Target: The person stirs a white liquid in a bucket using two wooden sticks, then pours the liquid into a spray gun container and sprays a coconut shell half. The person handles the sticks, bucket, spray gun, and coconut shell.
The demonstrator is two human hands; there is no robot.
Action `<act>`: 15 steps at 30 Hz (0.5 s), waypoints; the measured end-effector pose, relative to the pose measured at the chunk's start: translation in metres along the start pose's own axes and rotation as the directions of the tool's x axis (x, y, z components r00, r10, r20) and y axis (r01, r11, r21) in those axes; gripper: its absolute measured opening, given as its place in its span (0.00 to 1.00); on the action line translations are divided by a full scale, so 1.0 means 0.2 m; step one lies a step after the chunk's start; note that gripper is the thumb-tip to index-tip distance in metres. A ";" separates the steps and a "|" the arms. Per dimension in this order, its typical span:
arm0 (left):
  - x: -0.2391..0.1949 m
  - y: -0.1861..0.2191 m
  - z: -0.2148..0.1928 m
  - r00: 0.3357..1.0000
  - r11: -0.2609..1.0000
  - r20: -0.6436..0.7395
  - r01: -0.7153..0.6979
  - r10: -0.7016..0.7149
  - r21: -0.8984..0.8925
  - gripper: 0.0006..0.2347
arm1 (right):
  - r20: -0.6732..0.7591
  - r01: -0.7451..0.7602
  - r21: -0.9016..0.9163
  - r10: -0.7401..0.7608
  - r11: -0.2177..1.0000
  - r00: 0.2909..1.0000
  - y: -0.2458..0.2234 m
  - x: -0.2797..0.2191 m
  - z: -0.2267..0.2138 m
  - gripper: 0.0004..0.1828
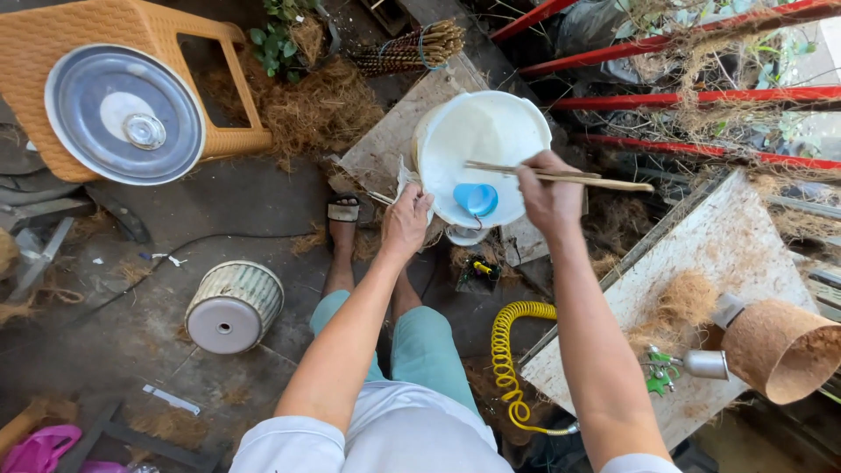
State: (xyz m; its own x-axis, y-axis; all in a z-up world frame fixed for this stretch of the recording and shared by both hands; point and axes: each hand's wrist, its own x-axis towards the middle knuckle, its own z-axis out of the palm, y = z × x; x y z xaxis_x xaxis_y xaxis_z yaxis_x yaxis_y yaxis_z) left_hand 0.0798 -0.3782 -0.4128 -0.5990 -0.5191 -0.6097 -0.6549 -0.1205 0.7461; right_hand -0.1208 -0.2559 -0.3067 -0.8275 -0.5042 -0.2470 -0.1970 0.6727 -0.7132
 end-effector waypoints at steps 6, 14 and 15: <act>-0.02 0.04 -0.03 1.000 0.999 -0.003 0.000 0.000 0.034 0.14 | -0.155 0.207 -0.013 -0.207 0.978 0.966 0.02 0.25 0.11 0.02; 0.00 0.01 -0.01 0.997 0.997 -0.033 -0.070 0.069 -0.025 0.12 | -0.247 0.012 0.290 0.063 0.957 0.967 0.06 0.15 -0.01 0.05; 0.02 0.00 -0.01 0.994 0.994 -0.036 -0.105 0.104 -0.038 0.12 | -0.208 0.013 0.302 0.053 0.953 0.977 0.02 0.13 0.02 0.04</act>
State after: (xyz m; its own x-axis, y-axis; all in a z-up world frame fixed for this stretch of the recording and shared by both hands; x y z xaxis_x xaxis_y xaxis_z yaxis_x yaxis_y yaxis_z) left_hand 0.0779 -0.3815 -0.4137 -0.6468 -0.5588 -0.5191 -0.5704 -0.0973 0.8156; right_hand -0.1420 -0.2679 -0.3190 -0.9280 -0.3443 -0.1423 -0.0396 0.4709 -0.8813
